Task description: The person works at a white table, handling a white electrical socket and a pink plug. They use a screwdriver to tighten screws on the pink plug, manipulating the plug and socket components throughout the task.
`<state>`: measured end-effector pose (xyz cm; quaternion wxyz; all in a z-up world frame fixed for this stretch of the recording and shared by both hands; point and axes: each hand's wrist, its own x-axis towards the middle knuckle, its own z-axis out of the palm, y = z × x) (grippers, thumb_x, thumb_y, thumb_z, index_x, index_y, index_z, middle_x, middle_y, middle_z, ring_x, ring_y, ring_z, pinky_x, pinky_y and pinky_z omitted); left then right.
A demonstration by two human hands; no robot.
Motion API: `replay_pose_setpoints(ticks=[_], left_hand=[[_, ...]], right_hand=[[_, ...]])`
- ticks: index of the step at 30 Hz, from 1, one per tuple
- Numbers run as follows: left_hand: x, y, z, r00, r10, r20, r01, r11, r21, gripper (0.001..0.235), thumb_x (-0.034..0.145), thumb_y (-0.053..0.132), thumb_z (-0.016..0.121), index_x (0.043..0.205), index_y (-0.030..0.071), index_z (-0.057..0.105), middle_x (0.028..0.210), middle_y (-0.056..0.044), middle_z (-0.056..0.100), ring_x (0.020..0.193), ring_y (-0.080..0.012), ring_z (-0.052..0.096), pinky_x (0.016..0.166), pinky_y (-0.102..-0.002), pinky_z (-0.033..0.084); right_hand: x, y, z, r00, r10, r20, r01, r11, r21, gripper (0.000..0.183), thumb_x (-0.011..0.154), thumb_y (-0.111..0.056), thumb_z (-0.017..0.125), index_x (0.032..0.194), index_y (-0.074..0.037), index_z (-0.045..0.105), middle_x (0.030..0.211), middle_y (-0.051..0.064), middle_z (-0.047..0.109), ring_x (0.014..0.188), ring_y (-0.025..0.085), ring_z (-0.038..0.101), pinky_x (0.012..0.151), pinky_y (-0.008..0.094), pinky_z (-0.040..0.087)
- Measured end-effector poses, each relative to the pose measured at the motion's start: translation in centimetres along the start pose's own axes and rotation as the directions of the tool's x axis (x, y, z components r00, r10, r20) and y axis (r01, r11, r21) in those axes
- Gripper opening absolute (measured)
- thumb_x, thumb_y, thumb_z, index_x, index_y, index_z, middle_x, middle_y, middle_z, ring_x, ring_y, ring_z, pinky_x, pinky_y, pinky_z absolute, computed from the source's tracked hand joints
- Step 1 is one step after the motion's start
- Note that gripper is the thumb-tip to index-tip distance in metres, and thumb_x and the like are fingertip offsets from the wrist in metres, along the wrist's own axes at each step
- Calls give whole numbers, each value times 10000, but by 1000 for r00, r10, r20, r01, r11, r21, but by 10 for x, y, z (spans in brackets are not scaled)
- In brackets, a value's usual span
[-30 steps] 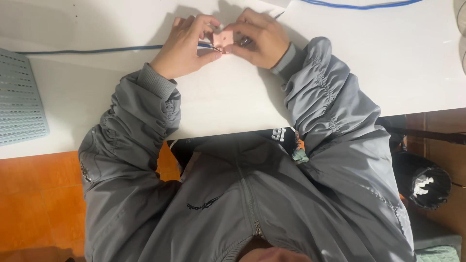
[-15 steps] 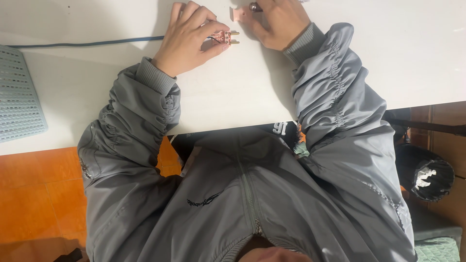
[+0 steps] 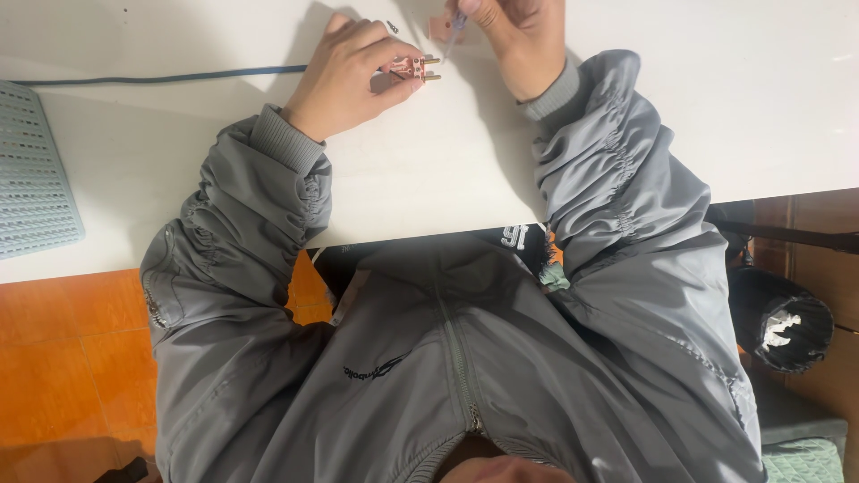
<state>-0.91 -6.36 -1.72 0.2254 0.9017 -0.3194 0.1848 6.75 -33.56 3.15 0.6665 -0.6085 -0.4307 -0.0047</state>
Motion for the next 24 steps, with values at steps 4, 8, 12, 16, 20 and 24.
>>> replay_pose_setpoints(ticks=[4,8,12,16,20,24], left_hand=[[1,1,0,1000,-27,-2,26,994,-106,199,1154,263,951,1218,142,807,998,51,677,881,-182,650,1047,-401,424],[-1,-2,2,998,-61,-15,57,983,-173,267,1119,249,1024,1195,120,802,962,45,639,874,-182,636,1007,-393,447],[0,-1,1,997,-72,-8,69,980,-184,276,1123,260,1021,1174,121,788,969,40,635,883,-194,646,1002,-399,478],[0,1,0,996,-84,-4,82,978,-193,234,1151,270,980,1168,130,793,978,36,637,881,-191,635,1019,-398,469],[0,2,-2,996,-84,12,85,979,-187,229,1160,294,960,1221,128,813,989,33,664,885,-179,656,1035,-394,461],[1,1,-1,997,-74,13,75,979,-188,235,1161,286,962,1219,126,801,994,32,658,880,-168,657,1049,-398,448]], right_hand=[[-9,10,10,995,94,-27,-92,994,64,253,1253,-184,687,1181,53,640,1067,221,739,986,340,794,896,438,707],[-11,18,20,989,139,-41,-132,980,151,145,1195,-96,760,1221,5,659,1248,170,741,1096,325,753,984,434,676],[-12,15,22,993,107,-46,-104,992,70,154,1187,-72,769,1215,18,647,1209,192,756,1122,358,785,1031,443,668],[-11,14,22,993,93,-75,-93,996,14,180,1166,-100,806,1169,-14,648,1142,182,760,1083,324,781,950,406,637],[-9,12,23,990,82,-112,-83,997,-5,226,1137,-55,849,1114,-36,625,1058,144,725,1038,308,761,900,398,589],[-10,17,23,987,102,-125,-102,995,4,272,1109,-40,894,1114,-46,622,1034,133,721,1012,300,760,886,394,577]])
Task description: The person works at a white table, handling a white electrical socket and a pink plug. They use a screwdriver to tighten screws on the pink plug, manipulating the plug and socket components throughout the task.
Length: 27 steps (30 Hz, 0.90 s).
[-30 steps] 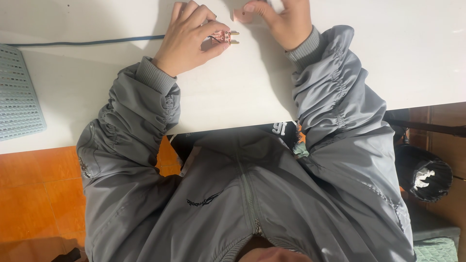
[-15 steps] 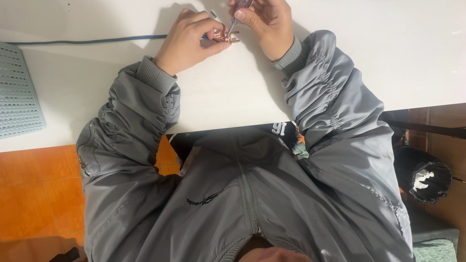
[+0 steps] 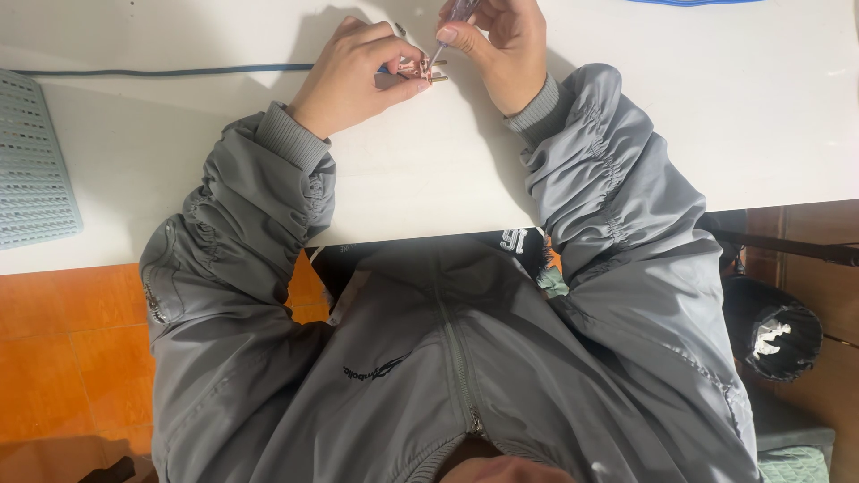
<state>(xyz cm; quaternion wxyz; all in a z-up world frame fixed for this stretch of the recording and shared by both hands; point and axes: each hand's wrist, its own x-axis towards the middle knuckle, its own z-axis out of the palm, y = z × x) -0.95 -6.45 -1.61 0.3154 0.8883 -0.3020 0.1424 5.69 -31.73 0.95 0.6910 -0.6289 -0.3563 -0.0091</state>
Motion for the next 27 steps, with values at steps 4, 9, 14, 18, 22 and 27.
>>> replay_pose_setpoints(ticks=[4,9,14,18,22,27], left_hand=[[1,-1,2,1000,20,-20,-20,1000,9,219,1148,256,988,1189,145,804,978,49,658,878,-149,667,1018,-380,446],[0,-2,4,1000,11,-30,-10,1000,18,223,1120,256,995,1177,160,802,974,62,688,889,-151,689,1016,-386,444],[3,-3,9,1000,-7,10,7,998,57,236,1113,354,953,1149,166,815,1003,35,741,871,-149,670,1081,-465,454],[6,2,5,1000,-14,-19,15,999,47,205,1095,313,943,1097,184,784,939,77,678,788,-155,633,1017,-434,433],[5,0,8,999,-39,-25,41,996,83,267,1079,354,936,1025,189,733,949,90,684,822,-173,659,982,-412,414],[5,0,9,998,-49,-24,52,993,105,231,1071,373,924,1050,229,745,955,101,673,831,-175,662,943,-395,416]], right_hand=[[0,5,1,1000,-8,-28,8,1000,9,281,1098,-45,903,1143,-53,625,1053,132,724,1005,293,743,880,385,597],[2,3,1,1000,-13,-8,13,1000,18,293,1099,-13,880,1130,-26,589,1035,165,701,983,326,743,859,414,602],[1,-8,0,996,-76,55,81,992,-98,372,1158,-43,856,1424,-28,597,1160,167,713,1093,310,783,1010,410,667],[-1,-19,3,981,-141,136,153,985,-85,354,1290,-19,560,1626,-75,464,1206,249,731,1109,337,761,957,432,671],[6,-26,4,968,-176,178,215,948,-233,351,1255,-244,651,1534,-49,567,1293,186,654,1133,300,686,1014,417,616],[2,-27,7,972,-207,115,231,934,-273,275,1227,-131,716,1483,-43,667,1211,143,567,1084,279,672,964,375,622]])
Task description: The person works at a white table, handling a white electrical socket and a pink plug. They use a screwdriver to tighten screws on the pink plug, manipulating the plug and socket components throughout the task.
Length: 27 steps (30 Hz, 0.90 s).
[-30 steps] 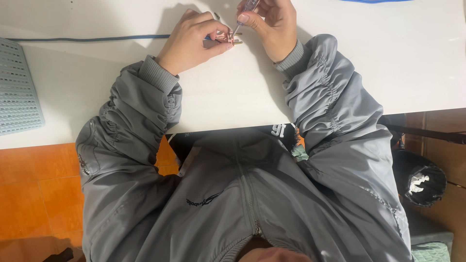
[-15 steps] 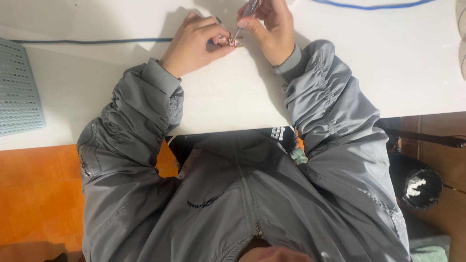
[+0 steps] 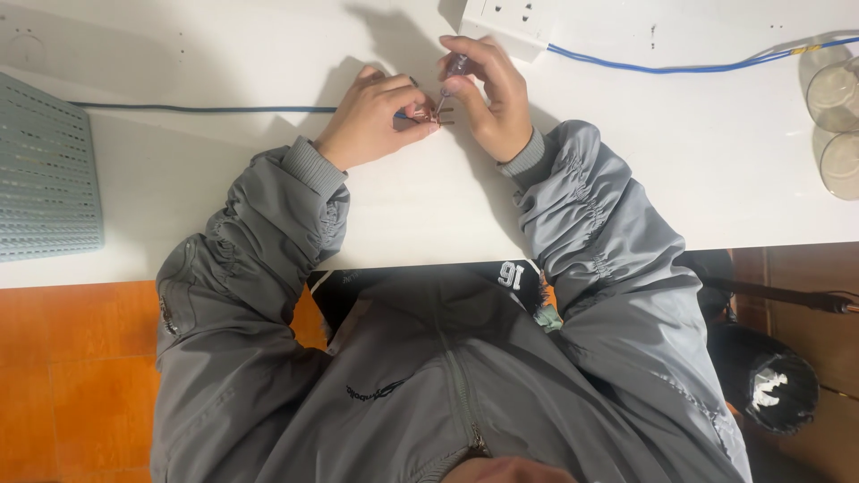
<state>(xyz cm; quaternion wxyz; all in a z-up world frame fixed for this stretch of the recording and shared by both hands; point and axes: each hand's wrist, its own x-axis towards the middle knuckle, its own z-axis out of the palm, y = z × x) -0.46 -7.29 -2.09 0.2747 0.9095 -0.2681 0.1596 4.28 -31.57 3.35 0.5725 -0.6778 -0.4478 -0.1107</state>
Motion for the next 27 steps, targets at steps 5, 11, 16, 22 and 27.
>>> replay_pose_setpoints(ticks=[5,11,16,22,27], left_hand=[[0,0,1,998,-44,39,44,999,0,302,1078,409,887,985,185,705,950,70,686,835,-194,662,969,-411,423],[0,3,-2,997,-62,47,63,998,-17,208,1078,418,865,1065,238,760,938,98,644,820,-153,655,1055,-403,384],[0,3,-2,995,-73,61,74,997,-23,219,1074,406,871,1078,217,761,943,94,677,892,-169,677,989,-400,411],[1,2,-2,997,-59,55,59,998,-11,224,1079,444,864,1107,237,785,931,101,670,867,-144,675,1002,-394,383],[1,5,-5,999,-36,36,37,999,-21,209,1084,413,881,1080,249,751,945,112,644,853,-142,648,1061,-400,401]], right_hand=[[5,0,-1,997,-68,46,69,997,-27,293,1216,-186,728,1462,-44,657,1262,147,586,1108,288,631,1008,402,596],[-4,-11,-6,991,100,86,-105,993,62,382,1301,-217,542,1641,-43,522,1370,199,750,1198,304,742,1065,414,633],[-1,-6,-3,998,-2,59,2,1000,9,331,1219,-139,713,1515,-37,605,1232,166,689,1107,298,712,1049,412,614],[-2,-6,-7,997,-6,83,6,1000,-4,361,1255,-179,641,1582,-41,572,1359,183,667,1241,318,706,1109,428,618],[-9,8,-2,1000,-8,3,8,1000,25,369,1240,-60,690,1588,-38,568,1249,174,650,1132,315,741,1001,417,633]])
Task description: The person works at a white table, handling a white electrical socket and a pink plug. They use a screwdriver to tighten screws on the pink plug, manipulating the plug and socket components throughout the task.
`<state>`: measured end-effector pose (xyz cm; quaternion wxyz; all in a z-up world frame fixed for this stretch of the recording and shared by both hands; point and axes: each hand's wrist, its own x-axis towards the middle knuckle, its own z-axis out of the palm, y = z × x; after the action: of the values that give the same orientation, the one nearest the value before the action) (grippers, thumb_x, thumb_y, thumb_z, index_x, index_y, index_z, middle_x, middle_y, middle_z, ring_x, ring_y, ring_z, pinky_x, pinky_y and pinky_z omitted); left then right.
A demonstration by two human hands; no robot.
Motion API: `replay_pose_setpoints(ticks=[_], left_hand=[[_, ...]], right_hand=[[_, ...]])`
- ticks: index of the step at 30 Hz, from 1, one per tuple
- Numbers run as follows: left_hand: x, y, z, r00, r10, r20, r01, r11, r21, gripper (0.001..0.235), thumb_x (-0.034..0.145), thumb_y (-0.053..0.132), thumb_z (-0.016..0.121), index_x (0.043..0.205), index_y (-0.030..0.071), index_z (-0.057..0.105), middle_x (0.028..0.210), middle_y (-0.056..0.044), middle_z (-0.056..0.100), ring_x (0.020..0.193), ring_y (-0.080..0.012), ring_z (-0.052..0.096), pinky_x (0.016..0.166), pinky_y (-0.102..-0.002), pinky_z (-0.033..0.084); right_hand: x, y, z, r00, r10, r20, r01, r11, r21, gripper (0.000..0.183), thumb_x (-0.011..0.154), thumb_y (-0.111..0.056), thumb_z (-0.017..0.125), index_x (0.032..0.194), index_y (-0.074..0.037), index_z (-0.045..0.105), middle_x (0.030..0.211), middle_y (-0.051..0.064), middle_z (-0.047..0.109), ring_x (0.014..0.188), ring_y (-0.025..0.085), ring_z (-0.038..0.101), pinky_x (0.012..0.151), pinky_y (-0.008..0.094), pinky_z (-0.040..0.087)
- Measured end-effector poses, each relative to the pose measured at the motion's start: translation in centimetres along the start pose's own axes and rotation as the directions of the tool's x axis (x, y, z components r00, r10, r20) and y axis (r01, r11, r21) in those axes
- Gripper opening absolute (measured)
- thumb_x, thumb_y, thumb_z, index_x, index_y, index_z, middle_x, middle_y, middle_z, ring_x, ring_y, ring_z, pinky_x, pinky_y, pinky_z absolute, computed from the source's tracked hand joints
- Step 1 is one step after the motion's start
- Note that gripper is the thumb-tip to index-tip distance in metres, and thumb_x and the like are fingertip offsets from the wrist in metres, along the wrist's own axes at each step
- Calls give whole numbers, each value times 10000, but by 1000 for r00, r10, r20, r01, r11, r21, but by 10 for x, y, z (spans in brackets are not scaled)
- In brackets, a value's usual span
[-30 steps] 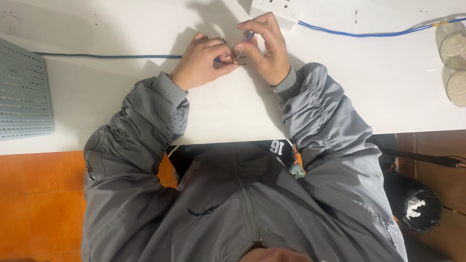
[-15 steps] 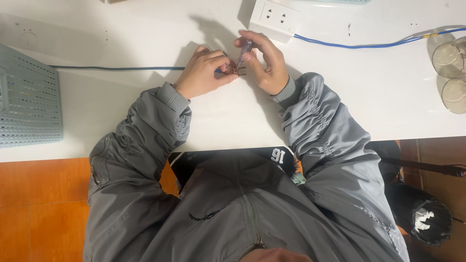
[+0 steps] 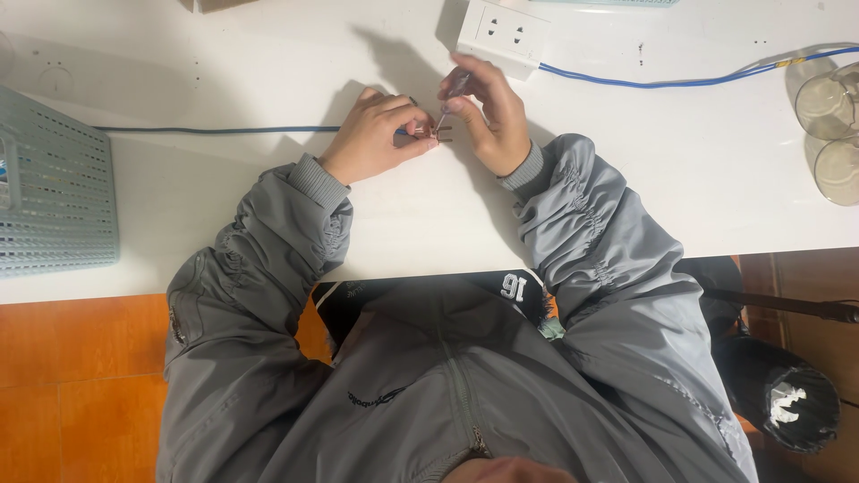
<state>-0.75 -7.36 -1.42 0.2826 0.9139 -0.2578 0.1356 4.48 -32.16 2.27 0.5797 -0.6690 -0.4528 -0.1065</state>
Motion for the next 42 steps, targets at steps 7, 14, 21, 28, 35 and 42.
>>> replay_pose_setpoints(ticks=[7,14,21,28,35,42], left_hand=[[3,-18,-23,998,27,-59,-32,997,-73,226,1083,311,956,1236,205,828,974,24,757,869,-171,705,1008,-462,492],[-17,-60,-51,992,-91,-82,91,996,0,126,1154,273,977,1216,204,892,1053,79,739,847,-159,657,998,-389,397],[-20,-72,-37,989,-148,-12,148,989,-1,112,1144,286,927,1235,230,895,1016,91,690,956,-179,668,1062,-450,362],[-12,-52,-39,998,-39,-47,36,997,-68,336,1110,188,995,1371,68,823,1030,-16,698,1031,-271,646,1047,-441,406],[-2,-14,-32,977,17,210,6,994,-108,285,1111,427,866,1252,180,844,1206,-23,679,1050,-219,676,1152,-477,430],[-5,-17,-28,988,92,121,-80,992,-100,150,1128,368,873,1183,228,863,1240,21,728,619,-150,540,1178,-427,346]], right_hand=[[7,20,-33,995,-93,33,96,991,-91,435,1355,-154,368,1779,-70,327,1376,226,558,1162,338,588,1033,460,580],[-13,66,-53,939,102,328,146,747,-649,604,1285,-569,666,1558,-32,642,1081,142,836,811,340,738,823,517,582],[-18,84,-52,934,169,315,87,747,-659,292,1260,-396,820,1227,-106,824,996,85,828,820,324,763,634,475,582],[-5,48,-29,960,-17,280,168,834,-525,384,1263,-408,786,1219,-32,855,1019,90,868,798,252,800,743,407,662],[-13,58,-4,931,-25,364,218,838,-500,481,1221,-521,707,1022,-110,855,880,34,811,716,250,748,699,412,620],[-21,65,-3,934,74,348,137,828,-544,388,1193,-442,782,1046,-85,828,906,49,808,771,307,749,712,467,586]])
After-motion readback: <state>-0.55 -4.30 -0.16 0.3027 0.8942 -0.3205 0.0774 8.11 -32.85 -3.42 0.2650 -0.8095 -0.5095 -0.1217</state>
